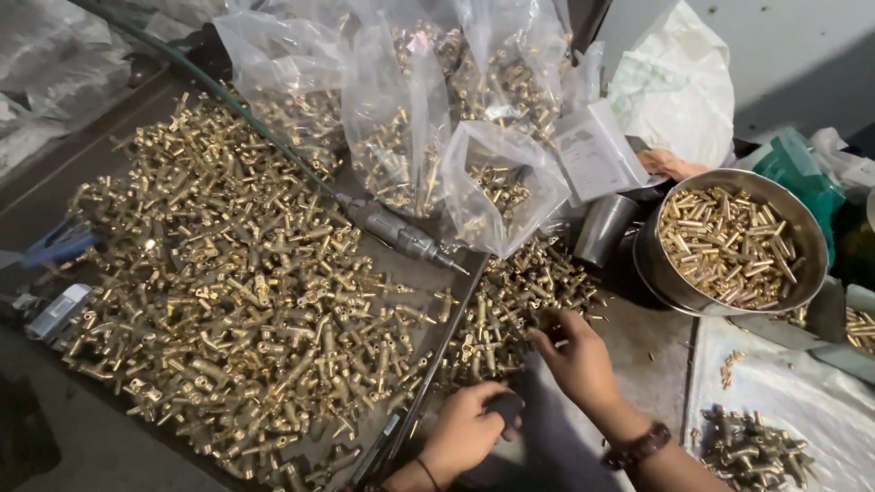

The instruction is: Sorting and inspecting small brass valve components at a workbench.

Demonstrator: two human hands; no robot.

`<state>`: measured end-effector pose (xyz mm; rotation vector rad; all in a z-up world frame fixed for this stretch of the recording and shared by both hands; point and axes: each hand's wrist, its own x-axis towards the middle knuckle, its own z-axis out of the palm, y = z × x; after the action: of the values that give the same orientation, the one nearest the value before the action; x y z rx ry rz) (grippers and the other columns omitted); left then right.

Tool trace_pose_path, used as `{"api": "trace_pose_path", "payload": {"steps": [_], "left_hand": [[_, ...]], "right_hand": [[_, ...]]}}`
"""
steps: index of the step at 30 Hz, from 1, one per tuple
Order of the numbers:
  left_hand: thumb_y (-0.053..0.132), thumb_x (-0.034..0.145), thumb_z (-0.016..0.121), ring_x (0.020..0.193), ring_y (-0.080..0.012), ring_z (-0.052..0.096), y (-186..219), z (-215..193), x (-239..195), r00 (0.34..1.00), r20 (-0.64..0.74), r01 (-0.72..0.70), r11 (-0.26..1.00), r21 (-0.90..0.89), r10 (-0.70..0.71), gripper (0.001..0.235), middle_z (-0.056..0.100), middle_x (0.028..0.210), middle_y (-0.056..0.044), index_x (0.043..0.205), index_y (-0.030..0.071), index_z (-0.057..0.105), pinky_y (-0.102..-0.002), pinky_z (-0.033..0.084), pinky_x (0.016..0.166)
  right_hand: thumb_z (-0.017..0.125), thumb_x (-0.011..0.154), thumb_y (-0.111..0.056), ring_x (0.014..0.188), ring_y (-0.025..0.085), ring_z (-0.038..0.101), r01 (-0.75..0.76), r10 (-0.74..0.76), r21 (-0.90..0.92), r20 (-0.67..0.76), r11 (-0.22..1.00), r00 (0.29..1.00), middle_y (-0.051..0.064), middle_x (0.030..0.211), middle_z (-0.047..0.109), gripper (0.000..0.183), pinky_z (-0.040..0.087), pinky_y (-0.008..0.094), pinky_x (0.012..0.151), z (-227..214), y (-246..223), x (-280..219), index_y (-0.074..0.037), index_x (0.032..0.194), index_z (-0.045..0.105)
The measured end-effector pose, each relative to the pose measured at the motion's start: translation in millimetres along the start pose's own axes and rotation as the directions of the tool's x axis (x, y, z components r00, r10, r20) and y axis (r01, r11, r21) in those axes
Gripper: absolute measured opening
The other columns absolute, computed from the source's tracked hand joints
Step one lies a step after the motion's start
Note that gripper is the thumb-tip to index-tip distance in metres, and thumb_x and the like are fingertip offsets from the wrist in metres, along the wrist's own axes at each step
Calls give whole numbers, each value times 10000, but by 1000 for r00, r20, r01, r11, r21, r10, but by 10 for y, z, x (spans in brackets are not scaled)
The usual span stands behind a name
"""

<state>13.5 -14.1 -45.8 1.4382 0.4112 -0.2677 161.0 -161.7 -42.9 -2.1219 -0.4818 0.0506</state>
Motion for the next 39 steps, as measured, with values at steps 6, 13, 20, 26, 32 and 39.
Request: {"api": "trace_pose_path", "payload": {"steps": [6, 13, 20, 26, 32, 39], "left_hand": [[88, 943, 657, 730, -88, 711, -188, -98, -9, 996, 37, -78, 990, -117, 82, 237, 768, 911, -52, 1165, 38, 720, -222, 567, 659], [-29, 672, 626, 798, -233, 681, 416, -124, -429, 886, -287, -231, 883, 409, 364, 732, 656, 1198, -56, 1370, 188, 574, -351, 572, 673], [144, 736, 805, 906, -328, 708, -96, 9, -178, 871, -9, -383, 690, 614, 491, 544, 720, 1048, -155, 1252, 87, 643, -426, 558, 757], [45, 933, 651, 658, -168, 723, 26, -16, -180, 991, 28, -118, 944, -307, 133, 278, 764, 880, -97, 1203, -6, 692, -249, 503, 525], [108, 957, 650, 618, -126, 708, 73, -38, -204, 993, 16, -110, 945, -308, 121, 269, 764, 859, -72, 1211, 36, 700, -223, 519, 509], [-7, 934, 595, 674, -78, 684, -62, -47, -109, 963, 16, -254, 931, -263, 267, 368, 766, 962, -2, 1289, 18, 688, -214, 517, 564]], "right_hand": [[735, 850, -447, 804, 372, 722, 24, 53, -441, 162, 897, 985, 180, 878, 740, 392, 567, 458, 738, 121, -50, 180, -79, 983, 758], [672, 907, -531, 776, 349, 726, -47, 239, -589, 252, 807, 938, 176, 818, 752, 446, 575, 449, 745, -322, -656, -76, -96, 867, 760], [735, 812, -409, 722, 322, 701, 381, -159, -403, 485, 832, 860, 104, 844, 726, 311, 563, 438, 659, -382, -882, -616, -141, 970, 737], [645, 917, -347, 737, 207, 760, 67, -61, -5, 355, 998, 933, 95, 847, 756, 325, 593, 358, 657, -294, -510, -688, -59, 1056, 700], [476, 1010, -376, 628, 208, 694, -531, 272, 321, 592, 784, 759, 119, 767, 707, 447, 573, 329, 597, -160, -177, -744, 23, 989, 676], [483, 1013, -346, 458, 203, 570, -563, 350, 387, 496, 730, 795, 115, 570, 609, 409, 465, 328, 469, -138, -249, -722, 9, 897, 650]]}}
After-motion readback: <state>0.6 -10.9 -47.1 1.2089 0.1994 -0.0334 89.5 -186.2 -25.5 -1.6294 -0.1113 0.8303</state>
